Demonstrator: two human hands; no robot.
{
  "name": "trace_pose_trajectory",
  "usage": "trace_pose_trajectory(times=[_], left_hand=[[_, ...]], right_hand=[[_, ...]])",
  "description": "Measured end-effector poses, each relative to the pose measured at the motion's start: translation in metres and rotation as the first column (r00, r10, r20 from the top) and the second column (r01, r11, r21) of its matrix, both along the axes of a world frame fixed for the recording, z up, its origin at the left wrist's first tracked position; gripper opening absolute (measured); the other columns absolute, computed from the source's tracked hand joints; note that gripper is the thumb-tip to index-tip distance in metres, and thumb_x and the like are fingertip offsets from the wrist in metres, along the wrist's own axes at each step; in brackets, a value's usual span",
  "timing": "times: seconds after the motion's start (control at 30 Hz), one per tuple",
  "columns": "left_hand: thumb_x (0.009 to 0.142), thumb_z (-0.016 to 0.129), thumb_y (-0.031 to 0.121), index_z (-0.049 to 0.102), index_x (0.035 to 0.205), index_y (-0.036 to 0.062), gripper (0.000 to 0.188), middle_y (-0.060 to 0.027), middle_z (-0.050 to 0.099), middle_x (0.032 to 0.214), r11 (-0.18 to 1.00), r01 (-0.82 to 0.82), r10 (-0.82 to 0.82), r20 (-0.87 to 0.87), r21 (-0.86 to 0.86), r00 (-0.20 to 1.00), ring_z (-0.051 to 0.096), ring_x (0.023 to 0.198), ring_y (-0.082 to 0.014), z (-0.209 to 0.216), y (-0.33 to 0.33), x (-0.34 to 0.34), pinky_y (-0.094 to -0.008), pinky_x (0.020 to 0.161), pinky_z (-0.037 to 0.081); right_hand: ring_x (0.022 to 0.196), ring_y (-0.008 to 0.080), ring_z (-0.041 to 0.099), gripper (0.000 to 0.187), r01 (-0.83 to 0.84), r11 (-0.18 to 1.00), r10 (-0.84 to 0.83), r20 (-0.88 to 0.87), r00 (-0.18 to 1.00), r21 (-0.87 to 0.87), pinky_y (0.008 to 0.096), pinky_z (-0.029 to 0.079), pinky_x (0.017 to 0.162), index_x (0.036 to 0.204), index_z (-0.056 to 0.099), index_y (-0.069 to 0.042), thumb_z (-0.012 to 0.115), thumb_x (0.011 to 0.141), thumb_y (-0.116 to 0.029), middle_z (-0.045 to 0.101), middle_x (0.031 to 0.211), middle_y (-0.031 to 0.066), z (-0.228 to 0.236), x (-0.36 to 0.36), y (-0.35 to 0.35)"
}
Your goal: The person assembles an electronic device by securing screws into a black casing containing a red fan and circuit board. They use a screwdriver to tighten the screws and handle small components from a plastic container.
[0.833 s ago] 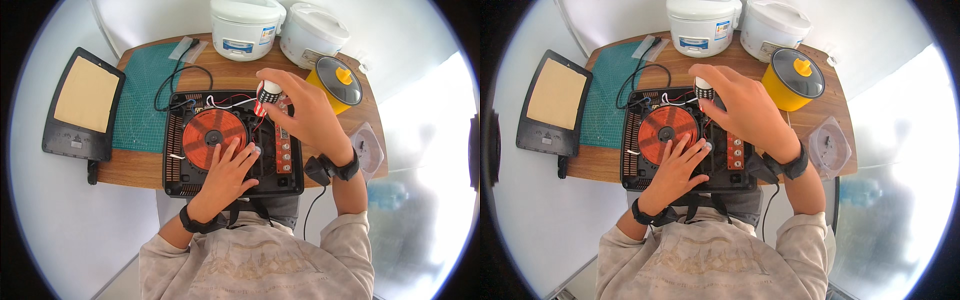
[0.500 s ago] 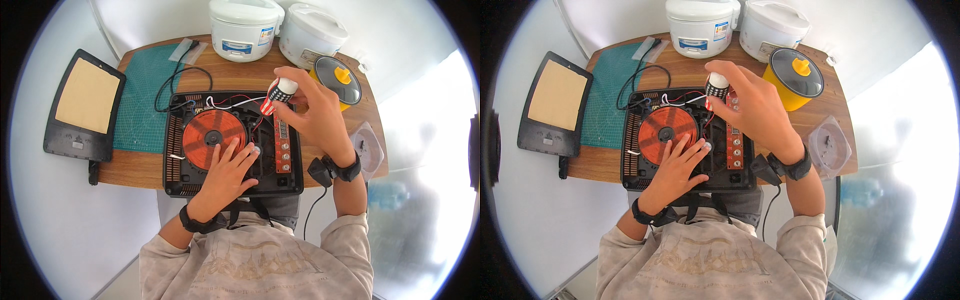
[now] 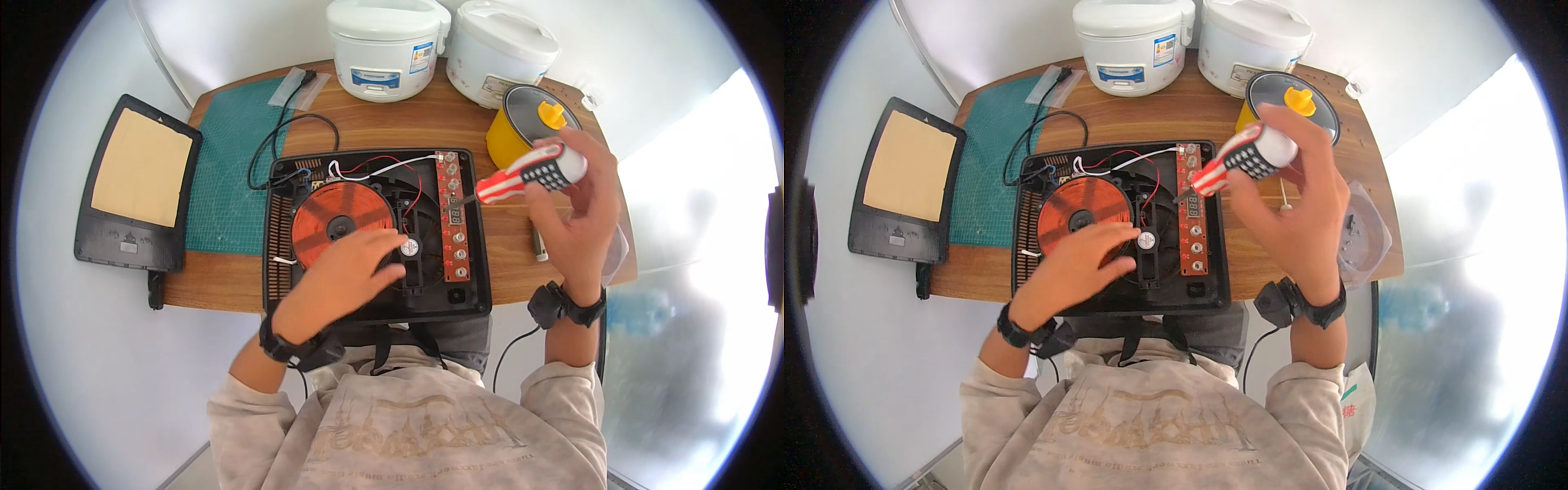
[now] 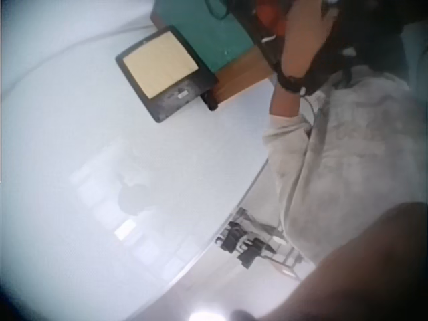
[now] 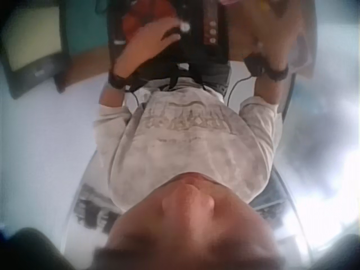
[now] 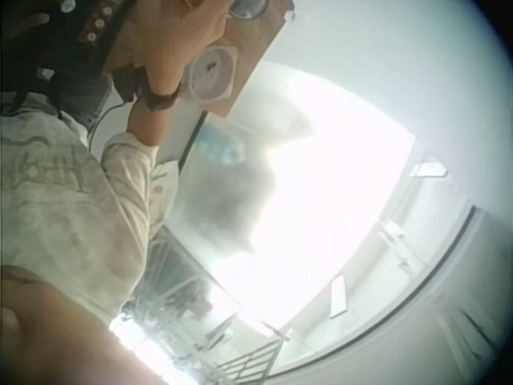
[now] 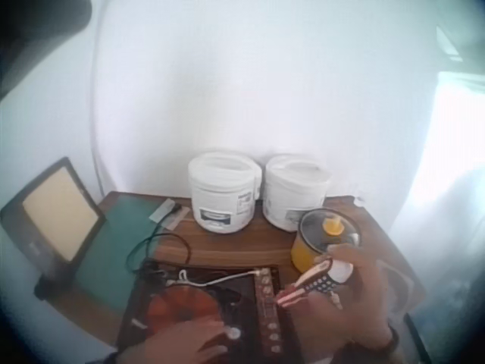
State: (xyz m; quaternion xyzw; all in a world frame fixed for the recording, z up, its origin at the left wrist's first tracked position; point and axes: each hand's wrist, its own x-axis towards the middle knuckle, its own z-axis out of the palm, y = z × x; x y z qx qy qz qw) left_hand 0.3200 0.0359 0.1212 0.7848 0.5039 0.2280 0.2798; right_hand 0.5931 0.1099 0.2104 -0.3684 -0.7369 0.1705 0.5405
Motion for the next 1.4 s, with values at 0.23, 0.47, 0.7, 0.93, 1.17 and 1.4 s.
trace_pose_trajectory(times=[0.23, 0.47, 0.7, 0.93, 1.17, 1.4], left_hand=[[0.092, 0.070, 0.015, 0.071, 0.113, -0.0010, 0.026, -0.0184, 0.073, 0.108, 0.990, -0.033, 0.046, -0.090, 0.135, 0.995, 0.070, 0.097, -0.0364, 0.008, 0.065, 0.011, -0.0407, 0.087, 0.055], [0.089, 0.071, 0.016, 0.074, 0.102, 0.0030, 0.018, -0.0147, 0.075, 0.102, 0.982, 0.023, 0.036, -0.305, 0.189, 0.952, 0.070, 0.095, -0.0351, -0.005, 0.084, 0.016, -0.0431, 0.084, 0.055], [0.089, 0.070, 0.015, 0.072, 0.097, 0.0059, 0.012, -0.0120, 0.072, 0.092, 0.975, 0.066, 0.011, -0.341, 0.213, 0.940, 0.069, 0.087, -0.0341, -0.003, 0.091, 0.024, -0.0428, 0.075, 0.055], [0.087, 0.070, 0.007, 0.069, 0.094, 0.0025, 0.008, -0.0145, 0.070, 0.090, 0.991, 0.030, 0.014, -0.332, 0.127, 0.943, 0.068, 0.080, -0.0358, -0.003, 0.098, 0.026, -0.0412, 0.070, 0.054], [0.083, 0.072, 0.004, 0.066, 0.088, -0.0006, 0.009, -0.0152, 0.066, 0.079, 0.995, -0.021, 0.052, -0.340, 0.095, 0.939, 0.068, 0.069, -0.0305, -0.001, 0.098, 0.033, -0.0396, 0.065, 0.053], [0.083, 0.071, 0.002, 0.066, 0.088, -0.0017, 0.008, -0.0168, 0.070, 0.077, 0.990, -0.131, 0.143, -0.336, 0.059, 0.931, 0.071, 0.067, -0.0281, 0.006, 0.100, 0.035, -0.0352, 0.065, 0.055]], right_hand=[[0.105, 0.0238, 0.069, 0.058, -0.107, 0.993, 0.097, -0.173, 0.980, -0.053, 0.0348, 0.057, 0.092, 0.141, 0.045, 0.000, 0.067, 0.087, 0.002, 0.061, 0.118, 0.0174, -0.017, 0.046, -0.040], [0.093, 0.0263, 0.067, 0.053, -0.123, 0.984, 0.061, -0.401, 0.914, -0.130, 0.0378, 0.058, 0.078, 0.131, 0.045, -0.001, 0.047, 0.079, 0.001, 0.055, 0.110, 0.0183, -0.039, 0.082, -0.084], [0.076, 0.0188, 0.062, 0.022, 0.250, 0.930, -0.362, -0.554, 0.750, -0.269, 0.0313, 0.052, 0.059, 0.105, 0.053, -0.004, 0.047, 0.085, 0.003, 0.054, 0.099, 0.0119, -0.044, 0.190, -0.113], [0.051, 0.0067, 0.051, 0.021, 0.701, 0.502, -0.833, -0.065, 0.550, -0.507, 0.0236, 0.040, 0.046, 0.105, 0.064, -0.005, 0.071, 0.096, -0.022, 0.056, 0.070, -0.0015, -0.085, 0.247, -0.095], [0.051, 0.0092, 0.054, 0.045, 0.614, 0.378, -0.730, 0.185, 0.658, -0.693, 0.0266, 0.045, 0.046, 0.125, 0.064, -0.005, 0.076, 0.092, -0.033, 0.059, 0.068, 0.0018, -0.125, 0.243, -0.072], [0.052, 0.0081, 0.056, 0.052, 0.531, 0.399, -0.705, 0.120, 0.699, -0.748, 0.0267, 0.048, 0.047, 0.132, 0.063, -0.002, 0.077, 0.089, -0.027, 0.062, 0.068, 0.0023, -0.132, 0.241, -0.066]])
